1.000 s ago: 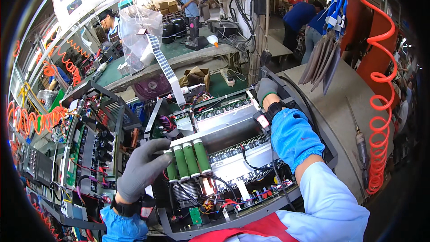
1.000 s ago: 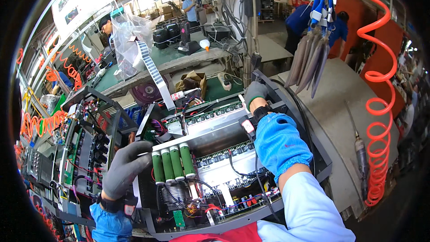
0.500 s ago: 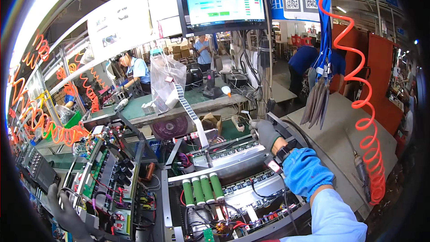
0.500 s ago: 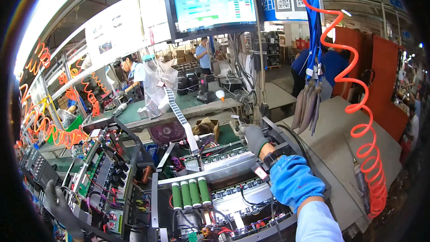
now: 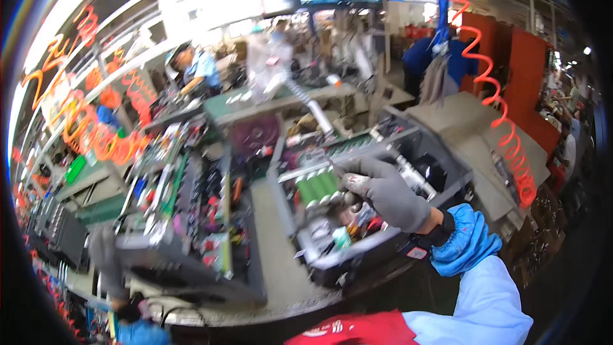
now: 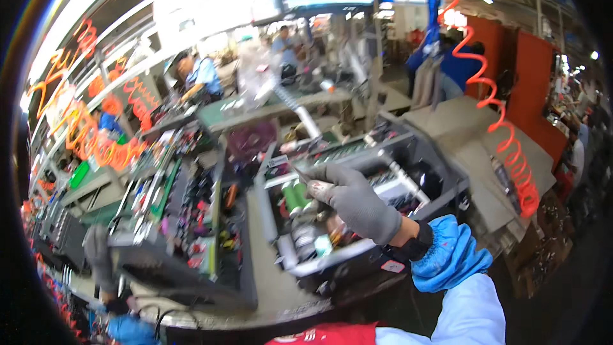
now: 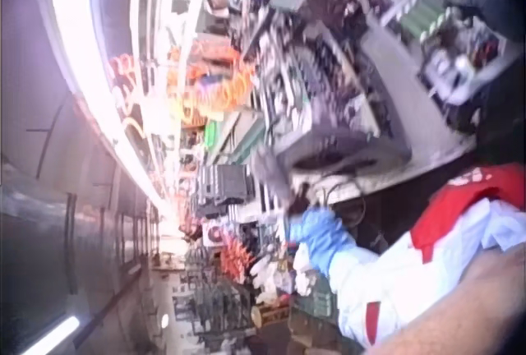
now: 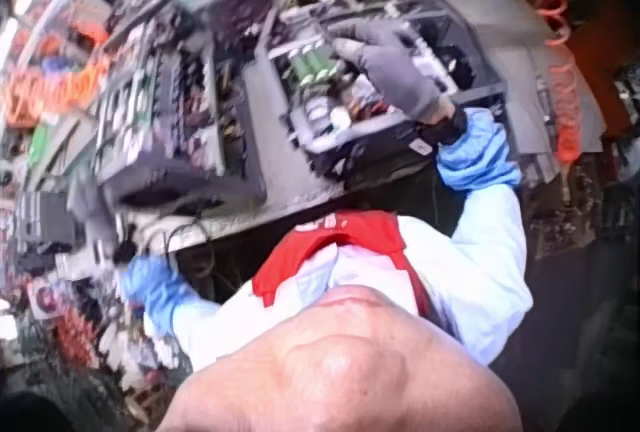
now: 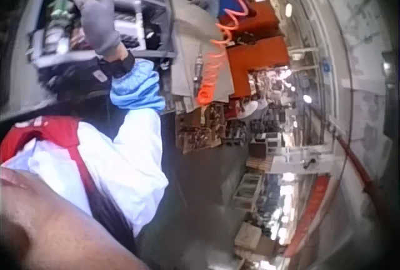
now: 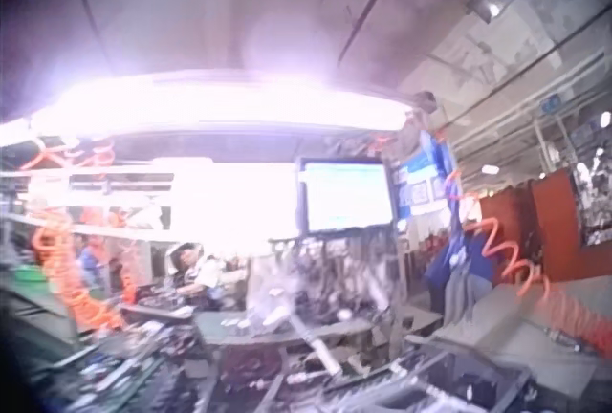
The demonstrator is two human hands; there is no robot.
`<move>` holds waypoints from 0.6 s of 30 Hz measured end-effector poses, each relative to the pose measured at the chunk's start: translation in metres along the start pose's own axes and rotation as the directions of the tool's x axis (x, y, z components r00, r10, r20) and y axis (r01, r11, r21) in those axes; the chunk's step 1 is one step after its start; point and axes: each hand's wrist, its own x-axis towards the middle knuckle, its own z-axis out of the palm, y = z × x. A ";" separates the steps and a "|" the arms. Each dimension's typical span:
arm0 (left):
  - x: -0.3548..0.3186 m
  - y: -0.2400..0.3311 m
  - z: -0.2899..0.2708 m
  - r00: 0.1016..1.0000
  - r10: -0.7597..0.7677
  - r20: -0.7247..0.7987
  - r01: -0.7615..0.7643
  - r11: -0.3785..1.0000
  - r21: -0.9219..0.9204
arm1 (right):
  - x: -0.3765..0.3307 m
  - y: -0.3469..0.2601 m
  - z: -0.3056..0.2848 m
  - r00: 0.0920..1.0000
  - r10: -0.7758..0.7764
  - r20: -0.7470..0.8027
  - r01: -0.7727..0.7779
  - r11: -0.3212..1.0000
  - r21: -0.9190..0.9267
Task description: Assemble internal components and wiring into a large electronic power unit on a factory assembly line.
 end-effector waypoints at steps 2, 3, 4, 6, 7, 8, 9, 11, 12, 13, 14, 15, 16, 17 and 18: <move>0.001 0.010 0.013 0.999 -0.016 0.030 0.016 1.000 0.027 | -0.023 0.024 0.052 0.996 -0.079 -0.032 0.073 0.986 -0.151; 0.011 0.022 0.025 0.995 0.042 -0.093 -0.024 0.982 0.185 | -0.035 0.039 0.076 0.993 -0.118 -0.025 0.114 0.986 -0.118; 0.014 0.026 0.038 0.987 0.011 -0.163 0.011 0.991 0.131 | -0.049 0.051 0.103 0.987 -0.159 -0.018 0.157 0.984 -0.080; 0.038 0.043 0.021 0.997 -0.056 -0.055 0.055 0.998 -0.003 | -0.065 0.073 0.158 0.984 -0.169 -0.060 0.167 0.985 -0.040; 0.051 0.055 0.012 0.980 -0.191 -0.058 0.168 0.946 -0.279 | -0.073 0.087 0.182 0.979 -0.184 -0.087 0.178 0.981 -0.074; 0.067 0.060 -0.001 0.949 -0.314 -0.022 0.258 0.815 -0.519 | -0.071 0.100 0.199 0.974 -0.198 -0.106 0.189 0.977 -0.095; 0.069 0.060 -0.007 0.938 -0.344 0.032 0.300 0.768 -0.566 | -0.063 0.115 0.217 0.967 -0.240 -0.087 0.227 0.964 -0.136; 0.065 0.052 -0.021 0.930 -0.338 0.141 0.358 0.756 -0.548 | -0.051 0.138 0.252 0.932 -0.359 -0.054 0.347 0.925 -0.152; 0.060 0.047 -0.023 0.928 -0.338 0.154 0.365 0.748 -0.555 | -0.044 0.144 0.265 0.915 -0.402 -0.035 0.384 0.896 -0.224; 0.057 0.044 -0.023 0.933 -0.332 0.143 0.354 0.760 -0.545 | -0.039 0.147 0.275 0.888 -0.458 -0.037 0.433 0.861 -0.268; 0.054 0.043 -0.023 0.937 -0.326 0.128 0.342 0.769 -0.540 | -0.035 0.150 0.280 0.892 -0.449 -0.046 0.419 0.862 -0.286; 0.052 0.042 -0.026 0.937 -0.316 0.148 0.344 0.764 -0.545 | -0.031 0.151 0.282 0.861 -0.504 -0.062 0.462 0.828 -0.319; 0.053 0.043 -0.027 0.935 -0.318 0.155 0.347 0.748 -0.565 | -0.027 0.153 0.281 0.826 -0.559 -0.075 0.501 0.789 -0.356; 0.052 0.044 -0.030 0.943 -0.322 0.087 0.304 0.723 -0.620 | -0.022 0.155 0.281 0.804 -0.592 -0.051 0.540 0.763 -0.355; 0.052 0.045 -0.032 0.944 -0.330 0.019 0.257 0.697 -0.669 | -0.019 0.155 0.281 0.809 -0.586 -0.050 0.530 0.764 -0.367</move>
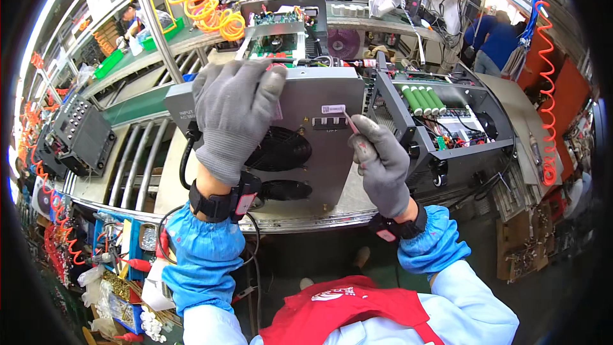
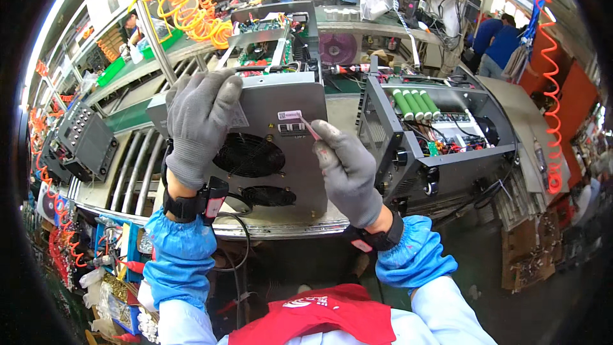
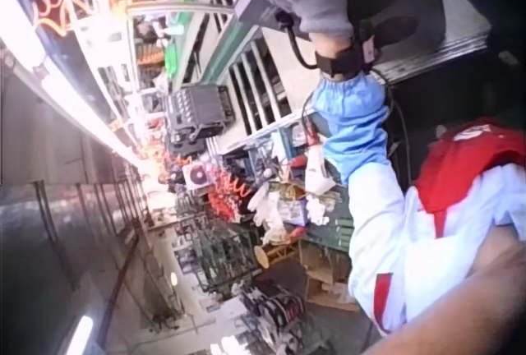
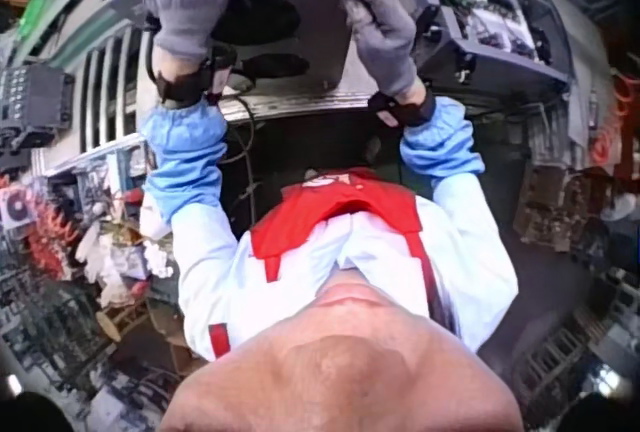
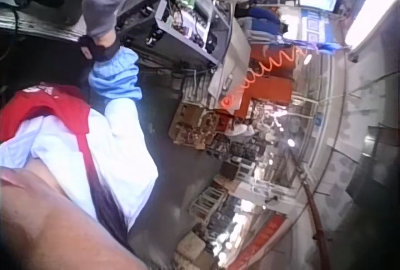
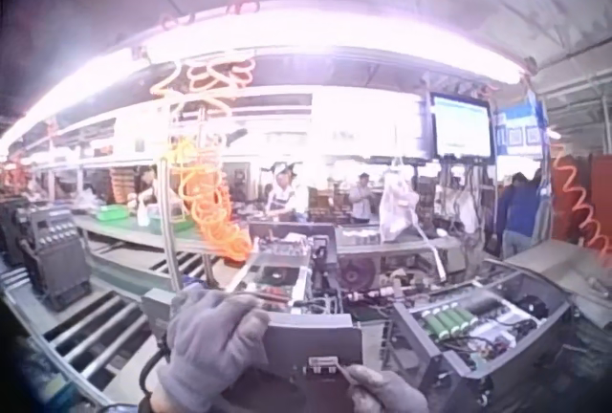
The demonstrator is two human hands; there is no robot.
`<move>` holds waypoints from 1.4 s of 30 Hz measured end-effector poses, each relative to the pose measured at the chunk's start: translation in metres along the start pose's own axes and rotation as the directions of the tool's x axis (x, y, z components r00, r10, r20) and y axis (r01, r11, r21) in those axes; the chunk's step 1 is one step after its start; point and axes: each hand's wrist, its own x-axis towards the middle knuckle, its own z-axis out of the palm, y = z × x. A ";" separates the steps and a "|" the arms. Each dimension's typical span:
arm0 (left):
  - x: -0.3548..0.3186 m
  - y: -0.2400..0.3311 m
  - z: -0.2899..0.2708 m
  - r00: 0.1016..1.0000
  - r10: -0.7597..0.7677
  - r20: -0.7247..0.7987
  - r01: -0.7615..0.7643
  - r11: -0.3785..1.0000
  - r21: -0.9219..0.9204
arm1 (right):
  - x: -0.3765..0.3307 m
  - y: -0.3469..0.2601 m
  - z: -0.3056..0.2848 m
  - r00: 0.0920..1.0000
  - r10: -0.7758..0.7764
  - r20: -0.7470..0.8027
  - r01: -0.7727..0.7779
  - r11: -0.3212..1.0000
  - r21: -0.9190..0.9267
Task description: Assemble internal components and wiring into a large electronic power unit on a factory assembly line.
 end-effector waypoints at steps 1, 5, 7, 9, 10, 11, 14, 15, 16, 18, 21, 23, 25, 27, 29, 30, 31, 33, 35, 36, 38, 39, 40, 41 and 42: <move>0.001 0.003 0.002 0.999 0.050 0.012 -0.050 0.998 -0.045 | 0.003 0.001 0.000 1.000 0.007 -0.028 -0.007 1.000 0.005; 0.004 0.021 0.018 0.990 0.140 0.004 -0.137 0.970 -0.201 | 0.004 0.011 0.005 0.996 0.006 -0.093 -0.004 1.000 0.025; 0.003 0.021 0.018 0.992 0.127 0.024 -0.120 0.974 -0.195 | 0.003 0.019 0.006 0.993 0.004 -0.115 0.000 0.999 0.034; 0.003 0.022 0.018 0.991 0.121 0.047 -0.110 0.975 -0.193 | 0.002 0.026 0.006 0.994 -0.030 -0.105 0.030 1.000 -0.002; 0.004 0.021 0.019 0.991 0.121 0.051 -0.110 0.976 -0.187 | 0.003 0.028 0.006 0.994 -0.027 -0.110 0.027 1.000 -0.001; 0.004 0.022 0.019 0.991 0.119 0.056 -0.107 0.978 -0.178 | 0.003 0.030 0.006 0.992 -0.054 -0.111 0.054 0.999 -0.007; 0.004 0.023 0.021 0.990 0.135 0.046 -0.125 0.976 -0.181 | 0.005 0.031 0.005 0.989 -0.099 -0.109 0.097 0.995 -0.020; 0.004 0.023 0.020 0.989 0.136 0.050 -0.125 0.976 -0.179 | 0.005 0.030 0.005 0.987 -0.119 -0.104 0.117 0.993 -0.031; 0.005 0.023 0.019 0.988 0.136 0.068 -0.122 0.977 -0.175 | 0.005 0.030 0.004 0.988 -0.117 -0.105 0.115 0.993 -0.028; 0.004 0.024 0.019 0.987 0.135 0.085 -0.119 0.978 -0.174 | 0.003 0.029 0.002 0.994 -0.062 -0.090 0.062 0.998 -0.012; 0.003 0.023 0.020 0.987 0.138 0.083 -0.123 0.979 -0.160 | 0.004 0.028 0.003 0.990 -0.109 -0.094 0.103 0.993 -0.061; 0.004 0.024 0.019 0.982 0.149 0.118 -0.137 0.985 -0.101 | 0.008 0.031 0.006 0.978 -0.176 -0.108 0.167 0.982 -0.084; 0.005 0.025 0.022 0.983 0.152 0.106 -0.141 0.985 -0.103 | 0.008 0.032 0.005 0.963 -0.241 -0.123 0.228 0.967 -0.112; 0.005 0.026 0.023 0.983 0.154 0.095 -0.144 0.985 -0.098 | 0.004 0.030 0.005 0.982 -0.138 -0.127 0.125 0.987 -0.104; 0.003 0.027 0.028 0.993 0.098 0.060 -0.091 0.990 -0.109 | 0.005 0.028 0.009 0.979 -0.125 -0.160 0.111 0.989 -0.093; 0.004 0.028 0.029 0.993 0.097 0.062 -0.090 0.990 -0.106 | 0.006 0.027 0.011 0.975 -0.113 -0.192 0.098 0.992 -0.082; 0.004 0.029 0.029 0.994 0.092 0.066 -0.087 0.994 -0.069 | 0.006 0.027 0.011 0.975 -0.113 -0.191 0.099 0.992 -0.079; 0.006 0.034 0.026 0.994 0.089 0.066 -0.087 0.996 -0.035 | 0.006 0.023 0.009 0.968 -0.162 -0.190 0.122 0.972 -0.203; 0.008 0.043 0.024 0.994 -0.009 0.113 0.009 1.000 0.001 | 0.001 0.020 0.004 0.957 -0.133 -0.259 0.070 0.969 -0.237; 0.009 0.046 0.026 0.994 -0.011 0.106 0.011 1.000 0.006 | -0.004 0.019 0.000 0.939 -0.103 -0.328 0.013 0.964 -0.266; 0.006 0.050 0.027 0.996 -0.023 0.091 0.017 0.998 0.064 | -0.015 0.009 0.001 0.948 -0.042 -0.316 -0.010 0.987 -0.160; 0.003 0.051 0.026 0.993 -0.014 0.113 0.010 0.999 0.036 | -0.019 -0.006 0.003 0.954 0.046 -0.297 -0.064 0.997 -0.051; -0.008 0.051 0.025 0.994 -0.024 0.108 0.019 0.999 0.047 | -0.024 -0.016 0.006 0.955 0.134 -0.265 -0.123 0.991 0.058; -0.026 0.054 0.024 1.000 0.008 -0.008 -0.008 0.997 -0.072 | -0.028 -0.015 0.007 0.975 0.059 -0.216 -0.051 0.998 0.044; -0.046 0.053 0.022 0.992 0.026 -0.126 -0.049 0.983 -0.175 | -0.033 -0.015 0.013 0.983 0.051 -0.174 -0.040 0.997 0.062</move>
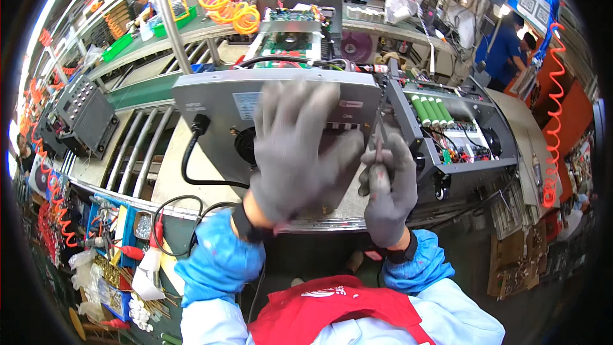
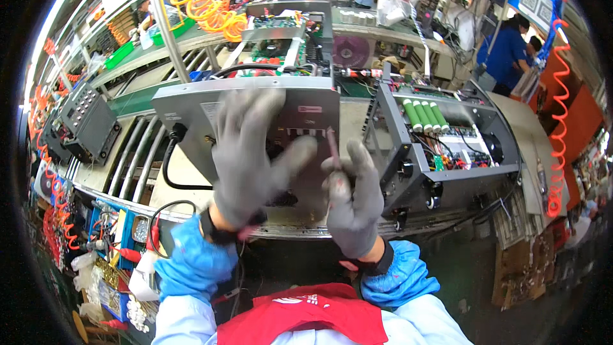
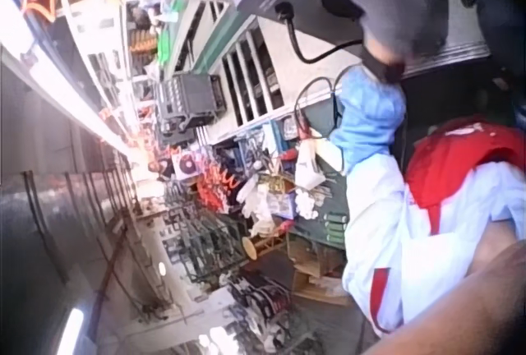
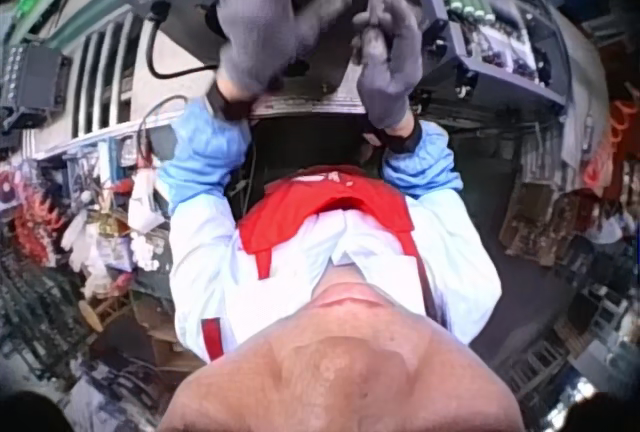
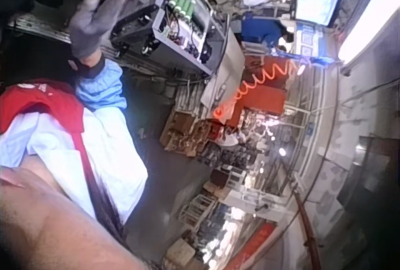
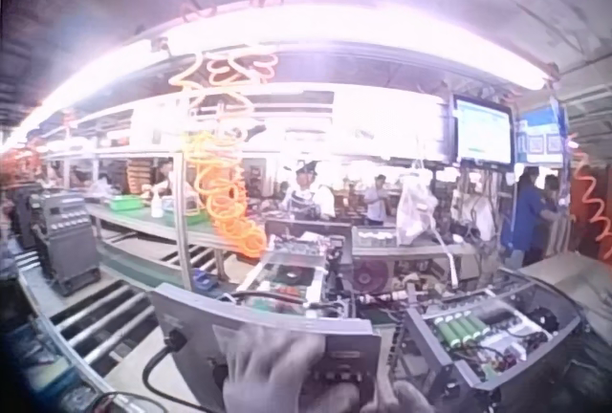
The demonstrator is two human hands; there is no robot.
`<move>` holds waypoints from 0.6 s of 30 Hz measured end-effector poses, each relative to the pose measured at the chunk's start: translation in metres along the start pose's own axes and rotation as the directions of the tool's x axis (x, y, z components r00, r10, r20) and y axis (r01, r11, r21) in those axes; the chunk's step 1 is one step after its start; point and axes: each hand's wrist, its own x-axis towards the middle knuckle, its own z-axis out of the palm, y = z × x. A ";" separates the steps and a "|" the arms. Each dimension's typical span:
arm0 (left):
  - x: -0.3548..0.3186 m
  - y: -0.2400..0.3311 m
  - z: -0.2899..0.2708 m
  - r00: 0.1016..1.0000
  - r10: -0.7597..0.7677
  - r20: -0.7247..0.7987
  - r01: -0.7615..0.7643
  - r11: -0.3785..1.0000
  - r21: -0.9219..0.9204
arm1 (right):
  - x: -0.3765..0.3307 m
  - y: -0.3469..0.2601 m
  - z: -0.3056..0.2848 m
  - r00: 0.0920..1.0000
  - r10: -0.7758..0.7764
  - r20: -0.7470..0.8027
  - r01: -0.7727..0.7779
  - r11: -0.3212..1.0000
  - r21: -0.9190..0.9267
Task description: Assemble internal components and wiring into a large electronic power unit on a factory assembly line.
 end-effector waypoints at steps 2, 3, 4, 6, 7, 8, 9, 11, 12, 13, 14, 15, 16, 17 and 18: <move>-0.046 0.011 -0.031 0.983 -0.139 0.116 0.160 0.966 -0.203 | -0.013 0.005 0.011 0.971 -0.150 0.184 0.163 0.985 -0.057; -0.071 0.021 -0.050 0.881 -0.370 0.294 0.471 0.738 -0.484 | -0.025 -0.003 0.026 0.948 -0.124 0.293 0.127 0.992 0.011; -0.095 0.031 -0.066 0.702 -0.518 0.489 0.693 0.339 -0.636 | -0.039 -0.005 0.040 0.884 -0.147 0.443 0.158 0.987 0.012; -0.146 0.041 -0.088 0.410 -0.712 0.570 0.810 -0.003 -0.586 | -0.071 0.011 0.066 0.809 -0.133 0.572 0.277 0.945 -0.173; -0.178 0.034 -0.101 0.415 -0.725 0.550 0.854 0.102 -0.509 | -0.085 0.010 0.078 0.768 0.012 0.640 0.123 0.978 -0.166; -0.212 0.025 -0.121 0.402 -0.754 0.520 0.893 0.197 -0.406 | -0.096 0.001 0.090 0.617 0.264 0.741 -0.150 0.964 -0.219; -0.237 0.018 -0.140 0.434 -0.798 0.418 0.852 0.213 -0.477 | -0.108 0.002 0.098 0.537 0.260 0.803 -0.088 0.963 -0.254; -0.293 0.007 -0.182 0.107 -0.950 0.294 0.758 -0.114 -0.642 | -0.121 0.009 0.107 0.461 0.264 0.847 0.010 0.953 -0.303; -0.324 -0.004 -0.212 -0.050 -0.980 0.192 0.735 -0.166 -0.658 | -0.123 0.008 0.111 0.459 0.279 0.844 0.030 0.944 -0.328; -0.360 -0.012 -0.236 -0.197 -0.979 0.042 0.723 -0.174 -0.669 | -0.119 0.008 0.111 0.507 0.256 0.823 0.055 0.943 -0.327; -0.397 -0.021 -0.264 -0.331 -0.939 -0.095 0.711 -0.182 -0.679 | -0.111 0.006 0.112 0.565 0.233 0.792 0.078 0.940 -0.332; -0.427 -0.031 -0.296 -0.405 -0.897 -0.177 0.812 -0.264 -0.521 | -0.102 0.002 0.113 0.635 0.184 0.750 0.071 0.953 -0.293; -0.445 -0.037 -0.319 -0.435 -0.871 -0.229 0.829 -0.287 -0.481 | -0.091 -0.003 0.113 0.707 0.139 0.693 0.068 0.963 -0.262; -0.458 -0.044 -0.340 -0.423 -0.870 -0.252 0.871 -0.313 -0.378 | -0.079 -0.006 0.114 0.785 -0.013 0.619 0.196 0.954 -0.228; -0.471 -0.051 -0.358 -0.446 -0.865 -0.229 0.882 -0.381 -0.278 | -0.069 -0.008 0.117 0.829 -0.170 0.533 0.320 0.925 -0.204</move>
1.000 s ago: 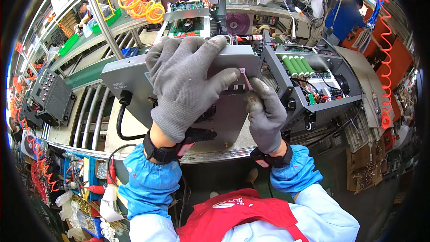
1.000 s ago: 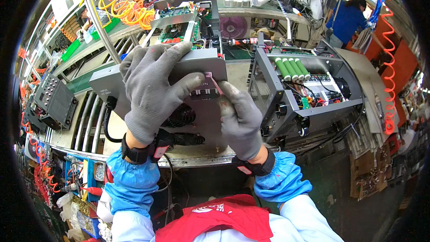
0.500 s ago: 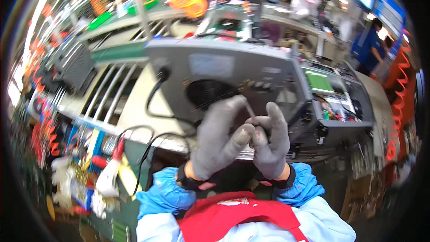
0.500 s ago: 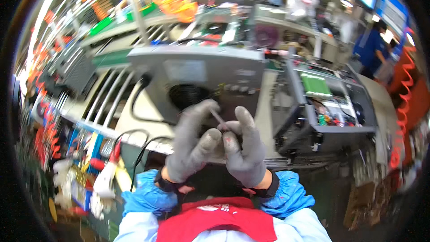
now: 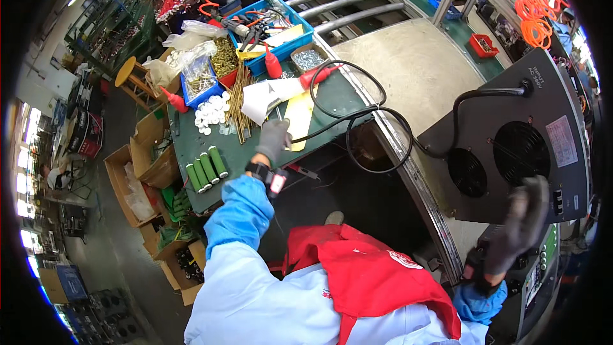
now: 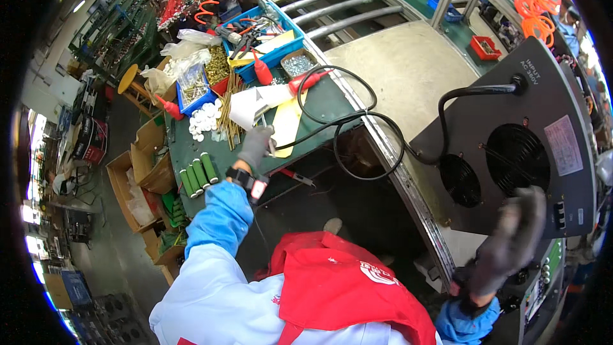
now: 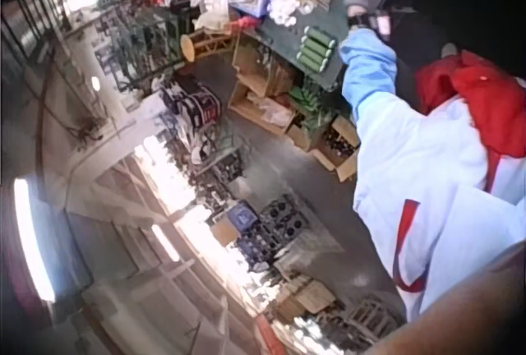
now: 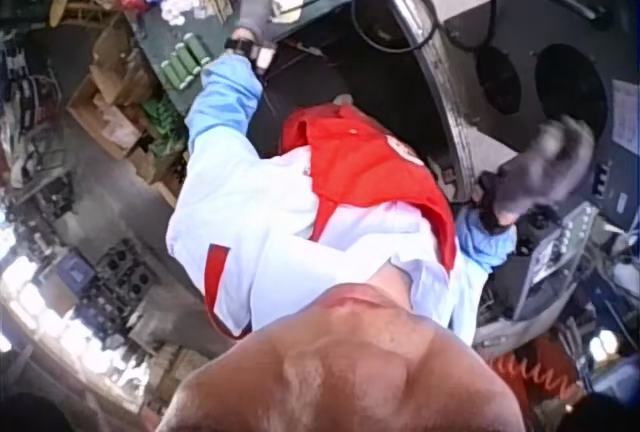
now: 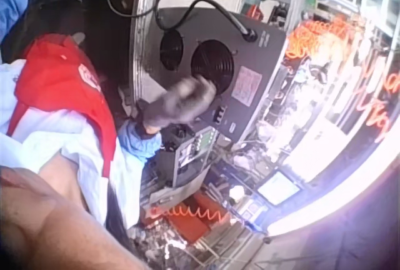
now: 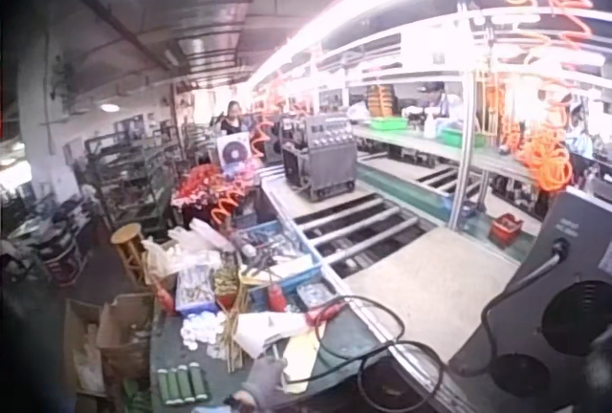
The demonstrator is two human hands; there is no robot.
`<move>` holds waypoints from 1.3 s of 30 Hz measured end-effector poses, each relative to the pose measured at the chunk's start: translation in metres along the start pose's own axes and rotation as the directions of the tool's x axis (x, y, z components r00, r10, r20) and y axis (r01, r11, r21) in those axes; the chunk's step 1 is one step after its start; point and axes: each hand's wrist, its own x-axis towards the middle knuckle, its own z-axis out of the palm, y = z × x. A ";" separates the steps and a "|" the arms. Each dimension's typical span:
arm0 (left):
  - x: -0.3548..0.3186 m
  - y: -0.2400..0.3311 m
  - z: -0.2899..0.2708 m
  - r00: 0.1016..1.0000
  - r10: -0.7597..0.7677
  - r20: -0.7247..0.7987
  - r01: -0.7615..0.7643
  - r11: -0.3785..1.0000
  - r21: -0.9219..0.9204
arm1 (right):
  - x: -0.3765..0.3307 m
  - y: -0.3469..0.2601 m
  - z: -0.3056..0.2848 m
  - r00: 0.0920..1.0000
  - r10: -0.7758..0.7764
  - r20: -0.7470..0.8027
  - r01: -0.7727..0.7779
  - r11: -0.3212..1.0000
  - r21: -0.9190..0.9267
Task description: Assemble internal components and wiring into a large electronic power unit on a factory assembly line.
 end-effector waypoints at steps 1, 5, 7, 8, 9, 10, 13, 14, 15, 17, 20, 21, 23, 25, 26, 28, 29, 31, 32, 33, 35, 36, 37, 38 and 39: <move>0.010 0.011 -0.009 0.998 -0.044 0.053 0.035 0.986 0.166 | 0.015 0.000 -0.009 0.987 -0.123 -0.106 0.103 0.979 -0.176; 0.085 0.006 -0.016 0.985 0.053 0.162 -0.159 0.623 0.766 | 0.066 0.050 -0.079 0.830 -0.473 -0.297 0.282 0.814 -0.509; 0.100 0.016 0.005 0.978 0.196 0.077 -0.154 0.413 0.898 | 0.078 0.086 -0.120 0.823 -0.504 -0.263 0.112 0.597 -0.794; 0.097 0.031 0.026 0.966 0.259 -0.024 -0.066 0.333 0.941 | 0.080 0.088 -0.122 0.821 -0.507 -0.263 0.091 0.571 -0.816; 0.080 0.053 0.047 0.908 0.411 0.080 -0.172 0.193 0.966 | 0.087 0.091 -0.120 0.810 -0.551 -0.201 0.155 0.531 -0.833; 0.066 0.082 0.068 0.887 0.421 0.191 -0.313 0.242 0.919 | 0.091 0.088 -0.124 0.792 -0.594 -0.140 0.209 0.480 -0.852; 0.036 0.133 0.125 0.668 0.594 0.448 -0.741 0.587 0.326 | 0.093 0.085 -0.089 0.763 -0.619 -0.189 0.136 0.439 -0.888; 0.016 0.159 0.149 0.577 0.651 0.493 -0.785 0.609 0.114 | 0.094 0.072 -0.072 0.762 -0.615 -0.202 0.154 0.476 -0.866; -0.006 0.187 0.174 0.513 0.673 0.532 -0.778 0.627 -0.044 | 0.094 0.064 -0.063 0.763 -0.605 -0.228 0.156 0.515 -0.843; -0.037 0.233 0.225 0.351 0.733 0.583 -0.710 0.614 -0.345 | 0.094 0.055 -0.059 0.770 -0.593 -0.236 0.164 0.541 -0.825; -0.051 0.266 0.288 0.004 0.809 0.588 -0.654 0.447 -0.610 | 0.095 0.056 -0.062 0.745 -0.621 -0.243 0.235 0.585 -0.777; -0.053 0.266 0.298 0.029 0.783 0.621 -0.758 0.422 -0.497 | 0.096 0.059 -0.068 0.753 -0.631 -0.187 0.264 0.549 -0.793; -0.057 0.252 0.314 0.056 0.805 0.591 -0.790 0.397 -0.466 | 0.097 0.067 -0.077 0.738 -0.648 -0.185 0.280 0.545 -0.790; -0.039 0.231 0.324 0.044 0.858 0.512 -0.795 0.341 -0.502 | 0.103 0.073 -0.080 0.687 -0.699 -0.199 0.324 0.539 -0.777; -0.039 0.226 0.325 0.102 0.833 0.543 -0.767 0.414 -0.490 | 0.105 0.078 -0.084 0.667 -0.723 -0.180 0.349 0.517 -0.781; -0.080 0.229 0.327 0.026 0.872 0.489 -0.858 0.271 -0.437 | 0.100 0.080 -0.090 0.759 -0.626 -0.177 0.276 0.557 -0.783; -0.112 0.232 0.334 0.150 0.857 0.492 -0.731 0.432 -0.529 | 0.101 0.091 -0.103 0.756 -0.628 -0.181 0.269 0.552 -0.789; -0.143 0.215 0.338 0.177 0.882 0.437 -0.755 0.406 -0.514 | 0.106 0.118 -0.140 0.656 -0.733 -0.179 0.367 0.517 -0.773; -0.139 0.201 0.345 0.071 0.928 0.367 -0.898 0.220 -0.382 | 0.102 0.129 -0.145 0.694 -0.687 -0.217 0.321 0.564 -0.761; -0.178 0.209 0.350 0.206 0.879 0.430 -0.775 0.415 -0.476 | 0.098 0.144 -0.157 0.718 -0.644 -0.265 0.299 0.629 -0.717; -0.230 0.207 0.348 0.289 0.783 0.552 -0.526 0.611 -0.591 | 0.092 0.151 -0.175 0.763 -0.556 -0.330 0.257 0.729 -0.635; -0.235 0.199 0.350 0.245 0.759 0.603 -0.427 0.643 -0.636 | 0.086 0.148 -0.183 0.787 -0.514 -0.341 0.223 0.752 -0.620; -0.234 0.198 0.347 0.242 0.708 0.664 -0.466 0.685 -0.561 | 0.084 0.144 -0.188 0.826 -0.354 -0.438 0.086 0.848 -0.522; -0.230 0.201 0.343 0.239 0.649 0.722 -0.504 0.718 -0.479 | 0.081 0.142 -0.192 0.836 -0.251 -0.488 0.022 0.904 -0.428; -0.223 0.206 0.337 0.187 0.622 0.760 -0.418 0.750 -0.512 | 0.080 0.138 -0.192 0.853 -0.255 -0.455 0.034 0.898 -0.439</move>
